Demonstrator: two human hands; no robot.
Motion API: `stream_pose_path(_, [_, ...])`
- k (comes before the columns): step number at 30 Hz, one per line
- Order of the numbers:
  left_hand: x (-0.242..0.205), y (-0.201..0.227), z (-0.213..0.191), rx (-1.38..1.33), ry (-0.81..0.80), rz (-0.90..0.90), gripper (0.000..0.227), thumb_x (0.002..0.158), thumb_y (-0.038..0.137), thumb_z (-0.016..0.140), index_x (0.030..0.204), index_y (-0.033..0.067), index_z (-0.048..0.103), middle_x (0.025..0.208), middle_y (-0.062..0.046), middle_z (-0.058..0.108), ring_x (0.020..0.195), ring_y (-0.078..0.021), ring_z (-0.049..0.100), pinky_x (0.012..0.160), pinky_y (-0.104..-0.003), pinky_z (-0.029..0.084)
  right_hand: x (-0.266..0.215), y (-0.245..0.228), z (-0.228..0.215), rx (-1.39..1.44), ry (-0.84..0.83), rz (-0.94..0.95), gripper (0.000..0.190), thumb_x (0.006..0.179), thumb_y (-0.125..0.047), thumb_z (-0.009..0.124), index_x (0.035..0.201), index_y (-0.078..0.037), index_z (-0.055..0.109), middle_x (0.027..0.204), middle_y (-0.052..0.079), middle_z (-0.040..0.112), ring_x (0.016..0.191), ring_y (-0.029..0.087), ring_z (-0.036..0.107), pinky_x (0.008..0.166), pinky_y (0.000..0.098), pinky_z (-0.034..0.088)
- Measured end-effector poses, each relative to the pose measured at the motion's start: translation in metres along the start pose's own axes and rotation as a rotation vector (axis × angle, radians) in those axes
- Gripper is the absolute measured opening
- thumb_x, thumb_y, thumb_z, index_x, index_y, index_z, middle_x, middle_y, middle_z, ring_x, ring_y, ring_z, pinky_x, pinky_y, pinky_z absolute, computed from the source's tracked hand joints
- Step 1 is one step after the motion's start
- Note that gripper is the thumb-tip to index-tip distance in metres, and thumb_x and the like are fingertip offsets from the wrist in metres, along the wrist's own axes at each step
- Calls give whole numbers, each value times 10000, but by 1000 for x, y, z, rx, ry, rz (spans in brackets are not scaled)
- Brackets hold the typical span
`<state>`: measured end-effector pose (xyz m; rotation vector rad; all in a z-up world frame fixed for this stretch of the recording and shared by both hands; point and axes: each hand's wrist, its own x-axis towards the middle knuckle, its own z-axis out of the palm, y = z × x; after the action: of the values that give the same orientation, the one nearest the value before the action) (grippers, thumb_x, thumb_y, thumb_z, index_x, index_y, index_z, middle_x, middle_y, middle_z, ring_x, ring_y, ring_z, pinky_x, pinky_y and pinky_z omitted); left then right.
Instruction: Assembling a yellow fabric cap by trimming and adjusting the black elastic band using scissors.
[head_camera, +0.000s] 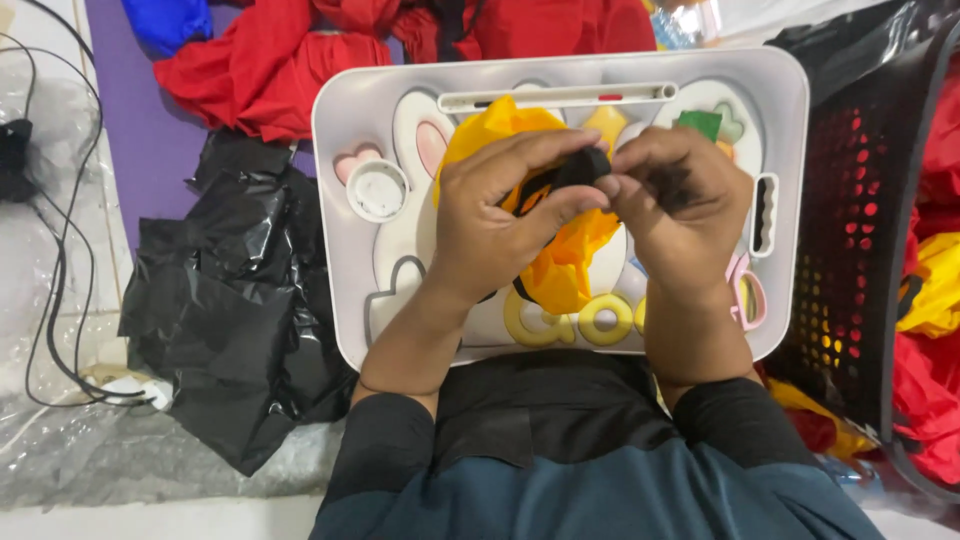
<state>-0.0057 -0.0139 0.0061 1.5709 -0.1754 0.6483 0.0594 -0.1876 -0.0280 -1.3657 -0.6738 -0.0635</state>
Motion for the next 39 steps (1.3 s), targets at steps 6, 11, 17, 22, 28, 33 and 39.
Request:
stream_pose_path(6, [-2, -1, -2, -9, 26, -57, 224, 917, 111, 810, 1132, 75, 757, 980, -76, 781, 970, -205, 774, 871, -306, 630, 11, -11, 13, -68, -26, -56, 273, 909, 118, 741, 1093, 182, 550, 758, 206, 521, 644, 201, 534, 637, 328, 467])
stream_pose_path(11, [2, 20, -10, 133, 22, -164, 273, 898, -20, 809, 1142, 48, 708, 987, -49, 775, 814, -111, 699, 778, -223, 570, 5, -37, 14, -97, -42, 77, 382, 1044, -131, 540, 1387, -3, 431, 1183, 126, 505, 915, 195, 562, 861, 281, 485])
stream_pose_path(17, [0, 17, -15, 90, 74, -182, 248, 922, -38, 784, 1147, 13, 694, 951, -48, 746, 786, -95, 649, 738, -204, 534, 0, -40, 12, -471, -106, -96, 373, 1006, 47, 734, 1308, 144, 536, 1117, 229, 628, 858, 250, 633, 787, 313, 500])
stream_pose_path(22, [1, 20, -16, 181, 66, -126, 274, 901, -40, 802, 1147, 26, 701, 963, -45, 753, 777, -109, 646, 746, -227, 546, 2, -39, 15, -543, -179, -152, 399, 934, 165, 820, 1243, 137, 569, 1055, 245, 665, 816, 262, 620, 724, 328, 510])
stream_pose_path(28, [5, 28, -14, 307, 26, -5, 324, 861, -84, 796, 1144, 24, 682, 1042, -92, 758, 829, -174, 694, 760, -271, 566, 5, -47, 19, -631, -149, -189, 368, 892, 196, 809, 1194, 144, 605, 1055, 246, 687, 753, 246, 573, 678, 328, 474])
stream_pose_path(33, [9, 29, -13, 399, 32, 137, 332, 779, -174, 763, 1081, -56, 689, 1024, -160, 728, 921, -290, 713, 880, -365, 590, 8, -61, 25, -760, -191, -245, 330, 869, 107, 841, 1138, 83, 652, 1016, 219, 721, 785, 316, 662, 719, 396, 521])
stream_pose_path(39, [8, 25, -13, 415, 56, 165, 331, 756, -188, 782, 1045, -53, 693, 1028, -153, 736, 948, -291, 725, 901, -375, 598, 12, -61, 25, -715, -182, -257, 304, 822, 125, 830, 1083, 106, 677, 979, 230, 728, 699, 291, 633, 660, 375, 503])
